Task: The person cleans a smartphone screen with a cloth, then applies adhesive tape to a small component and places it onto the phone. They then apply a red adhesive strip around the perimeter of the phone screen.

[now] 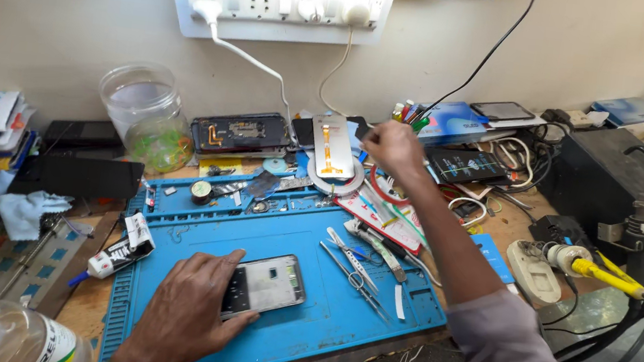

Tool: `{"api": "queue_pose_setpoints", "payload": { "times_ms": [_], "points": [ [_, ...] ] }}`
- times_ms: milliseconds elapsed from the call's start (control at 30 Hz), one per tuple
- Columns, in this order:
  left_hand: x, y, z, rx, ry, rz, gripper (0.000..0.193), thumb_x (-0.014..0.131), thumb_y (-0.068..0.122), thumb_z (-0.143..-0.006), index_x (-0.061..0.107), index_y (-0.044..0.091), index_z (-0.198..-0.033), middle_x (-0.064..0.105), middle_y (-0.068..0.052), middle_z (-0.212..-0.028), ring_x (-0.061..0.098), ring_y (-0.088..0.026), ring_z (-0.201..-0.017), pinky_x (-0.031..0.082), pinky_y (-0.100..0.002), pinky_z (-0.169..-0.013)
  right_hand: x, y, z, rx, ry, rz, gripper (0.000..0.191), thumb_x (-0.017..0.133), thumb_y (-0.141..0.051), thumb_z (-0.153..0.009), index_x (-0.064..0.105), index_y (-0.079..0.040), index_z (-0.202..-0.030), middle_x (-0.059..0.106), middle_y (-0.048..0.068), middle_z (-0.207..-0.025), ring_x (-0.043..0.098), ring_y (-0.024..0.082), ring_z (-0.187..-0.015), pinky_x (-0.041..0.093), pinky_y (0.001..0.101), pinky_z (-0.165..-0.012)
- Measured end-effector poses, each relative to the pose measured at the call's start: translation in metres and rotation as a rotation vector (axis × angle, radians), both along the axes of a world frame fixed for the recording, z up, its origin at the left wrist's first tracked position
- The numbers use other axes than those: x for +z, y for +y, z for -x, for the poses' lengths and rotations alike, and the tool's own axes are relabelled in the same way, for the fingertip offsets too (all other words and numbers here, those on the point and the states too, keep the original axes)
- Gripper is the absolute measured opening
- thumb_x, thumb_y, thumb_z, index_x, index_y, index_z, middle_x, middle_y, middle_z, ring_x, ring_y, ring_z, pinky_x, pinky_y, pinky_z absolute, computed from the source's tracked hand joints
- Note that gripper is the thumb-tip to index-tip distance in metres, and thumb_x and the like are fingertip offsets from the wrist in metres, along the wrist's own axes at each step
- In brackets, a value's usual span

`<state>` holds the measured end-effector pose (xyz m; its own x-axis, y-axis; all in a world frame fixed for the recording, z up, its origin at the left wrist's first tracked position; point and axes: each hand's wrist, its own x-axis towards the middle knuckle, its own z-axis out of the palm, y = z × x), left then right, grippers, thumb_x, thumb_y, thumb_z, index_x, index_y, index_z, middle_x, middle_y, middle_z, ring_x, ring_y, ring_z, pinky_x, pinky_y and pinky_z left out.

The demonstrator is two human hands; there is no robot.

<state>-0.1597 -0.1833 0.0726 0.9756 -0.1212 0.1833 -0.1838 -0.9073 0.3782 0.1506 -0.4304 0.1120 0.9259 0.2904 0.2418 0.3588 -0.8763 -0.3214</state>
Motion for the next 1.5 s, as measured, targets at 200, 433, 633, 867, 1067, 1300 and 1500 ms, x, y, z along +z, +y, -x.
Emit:
{"api": "queue_pose_setpoints", "payload": {
  "times_ms": [200,433,633,867,1067,1300,1500],
  "points": [
    [-0.011,-0.004,0.013,-0.055,-0.009,0.003,0.091,0.086,0.041,-0.073,0.05,-0.004,-0.143,0.066,-0.024,-0.12,0.058,-0.038,-0.113,0.045,-0.049,-0.097,-0.045,-0.052,0.039,-0.025,0.094,0.335,0.035,0.078,-0.043,-0.083,0.08,-0.012,-0.097,0.076,0.015,-0.097,0.073,0.034,-0.09,0.057,0.0486,-0.081],
    [-0.002,0.018,0.075,0.096,-0.451,0.246,0.062,0.083,0.027,-0.084,0.059,0.006,-0.138,0.068,-0.018,-0.13,0.062,-0.035,-0.126,0.049,-0.046,-0.106,-0.007,-0.113,0.096,0.125,-0.284,-0.164,0.028,0.081,-0.029,-0.1,0.077,-0.003,-0.109,0.072,0.018,-0.095,0.07,0.03,-0.085,0.053,0.0419,-0.077],
    [-0.024,0.02,0.101,0.221,-0.307,0.298,0.062,0.082,0.026,-0.087,0.057,0.013,-0.142,0.068,-0.014,-0.134,0.062,-0.032,-0.128,0.051,-0.044,-0.107,-0.037,-0.121,0.199,0.306,-0.344,-0.084,0.02,0.078,-0.032,-0.096,0.078,-0.012,-0.103,0.075,0.004,-0.098,0.069,0.019,-0.09,0.052,0.0333,-0.082],
    [-0.038,0.022,0.049,0.1,-0.123,0.2,0.107,0.09,0.034,-0.071,0.031,0.001,-0.154,0.053,-0.026,-0.143,0.04,-0.042,-0.138,0.035,-0.052,-0.11,-0.051,-0.116,0.184,0.076,-0.346,0.304,0.023,0.082,-0.035,-0.09,0.082,-0.017,-0.105,0.076,0.002,-0.097,0.067,0.02,-0.093,0.047,0.037,-0.082],
    [-0.034,0.013,0.061,0.205,-0.174,0.204,0.107,0.091,0.039,-0.063,0.039,0.001,-0.149,0.065,-0.017,-0.125,0.054,-0.038,-0.123,0.042,-0.051,-0.104,-0.064,-0.128,0.188,0.236,-0.343,-0.091,0.028,0.077,-0.015,-0.086,0.075,-0.004,-0.112,0.073,0.017,-0.111,0.068,0.031,-0.104,0.053,0.0427,-0.093],
    [-0.074,0.01,0.075,0.317,-0.19,0.078,0.118,0.09,0.054,-0.055,0.043,-0.001,-0.148,0.068,-0.013,-0.122,0.057,-0.036,-0.121,0.044,-0.051,-0.104,-0.045,-0.115,0.206,0.075,-0.142,-0.212,0.022,0.072,-0.007,-0.086,0.077,-0.004,-0.107,0.076,0.014,-0.1,0.075,0.028,-0.084,0.057,0.0371,-0.072],
    [-0.147,0.046,0.06,0.238,-0.227,-0.088,0.122,0.087,0.076,-0.055,0.048,0.004,-0.146,0.065,-0.02,-0.125,0.055,-0.036,-0.129,0.045,-0.052,-0.107,-0.022,-0.114,0.174,-0.052,-0.132,-0.189,0.019,0.071,-0.011,-0.09,0.077,-0.006,-0.107,0.074,0.016,-0.092,0.073,0.031,-0.074,0.054,0.0412,-0.066]
  ]
}}
